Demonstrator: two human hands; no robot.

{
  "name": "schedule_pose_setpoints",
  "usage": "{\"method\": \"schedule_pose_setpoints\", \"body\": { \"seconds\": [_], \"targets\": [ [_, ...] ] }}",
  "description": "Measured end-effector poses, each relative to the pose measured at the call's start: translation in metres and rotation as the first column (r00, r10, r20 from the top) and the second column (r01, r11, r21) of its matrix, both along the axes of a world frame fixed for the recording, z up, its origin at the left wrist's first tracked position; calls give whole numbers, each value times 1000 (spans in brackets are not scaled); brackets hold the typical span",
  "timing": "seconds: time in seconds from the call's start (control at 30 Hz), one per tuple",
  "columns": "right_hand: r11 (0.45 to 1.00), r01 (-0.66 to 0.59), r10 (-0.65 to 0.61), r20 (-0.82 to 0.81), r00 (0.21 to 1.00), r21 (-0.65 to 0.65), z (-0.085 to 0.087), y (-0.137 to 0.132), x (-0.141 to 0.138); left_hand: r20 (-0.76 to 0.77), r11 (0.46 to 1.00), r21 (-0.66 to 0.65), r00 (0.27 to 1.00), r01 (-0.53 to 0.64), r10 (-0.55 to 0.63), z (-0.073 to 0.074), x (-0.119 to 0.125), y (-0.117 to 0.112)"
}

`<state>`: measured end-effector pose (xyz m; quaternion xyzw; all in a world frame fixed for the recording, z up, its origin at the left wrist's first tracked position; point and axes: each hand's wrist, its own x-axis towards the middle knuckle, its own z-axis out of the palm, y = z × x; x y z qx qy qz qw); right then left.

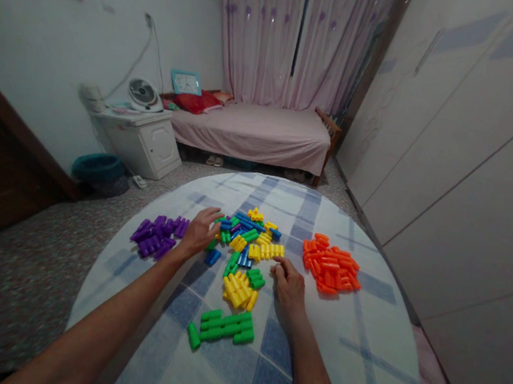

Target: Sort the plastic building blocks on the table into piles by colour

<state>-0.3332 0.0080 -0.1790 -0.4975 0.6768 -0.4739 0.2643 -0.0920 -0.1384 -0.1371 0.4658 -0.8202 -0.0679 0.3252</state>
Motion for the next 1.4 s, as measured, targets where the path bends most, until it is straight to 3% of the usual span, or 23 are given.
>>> {"method": "schedule_pose_setpoints", "body": {
  "seconds": [0.13, 0.33, 0.47, 0.6, 0.77, 1.03, 1.13, 1.23, 1.3, 1.4],
  "targets": [
    [1000, -8, 8, 5, 1000, -1, -1, 0, -1, 152, 995, 89, 987, 33, -46, -8, -24, -6],
    [1000, -14, 14, 15, 1000, 2, -6, -2, -3, 35, 985, 123, 992, -124, 121, -13, -24, -3],
    [1000, -7, 7, -8, 1000, 2, -7, -3, -3, 183, 987, 142, 982, -73, 47, -12, -25, -29],
    [1000, -20, 20, -11, 1000, 7, -9, -3, -5, 428, 962, 271, 899, -27, -95, -3, -34, -51],
    [1000, -21, 21, -38, 999, 12, -11, -4, -6, 477, 953, 299, 872, -42, -112, 5, -37, -53],
    [1000, -19, 20, -43, 999, 22, -9, -5, -5, 400, 962, 272, 913, -29, -85, -9, -21, -43],
    [999, -13, 14, -42, 999, 34, -7, -4, -4, 94, 948, 319, 995, -17, -14, -8, -16, -46],
    [999, -11, 12, -45, 999, 40, -5, -4, -3, -157, 925, 381, 986, 2, 62, -1, -17, -46],
    [999, -13, 14, -49, 999, 37, -5, -4, -3, -116, 931, 364, 991, -13, 59, 4, -22, -43],
    [999, -15, 17, -58, 998, 39, -6, -4, -3, 116, 937, 341, 993, -70, 32, 8, -36, -35]
  ]
}}
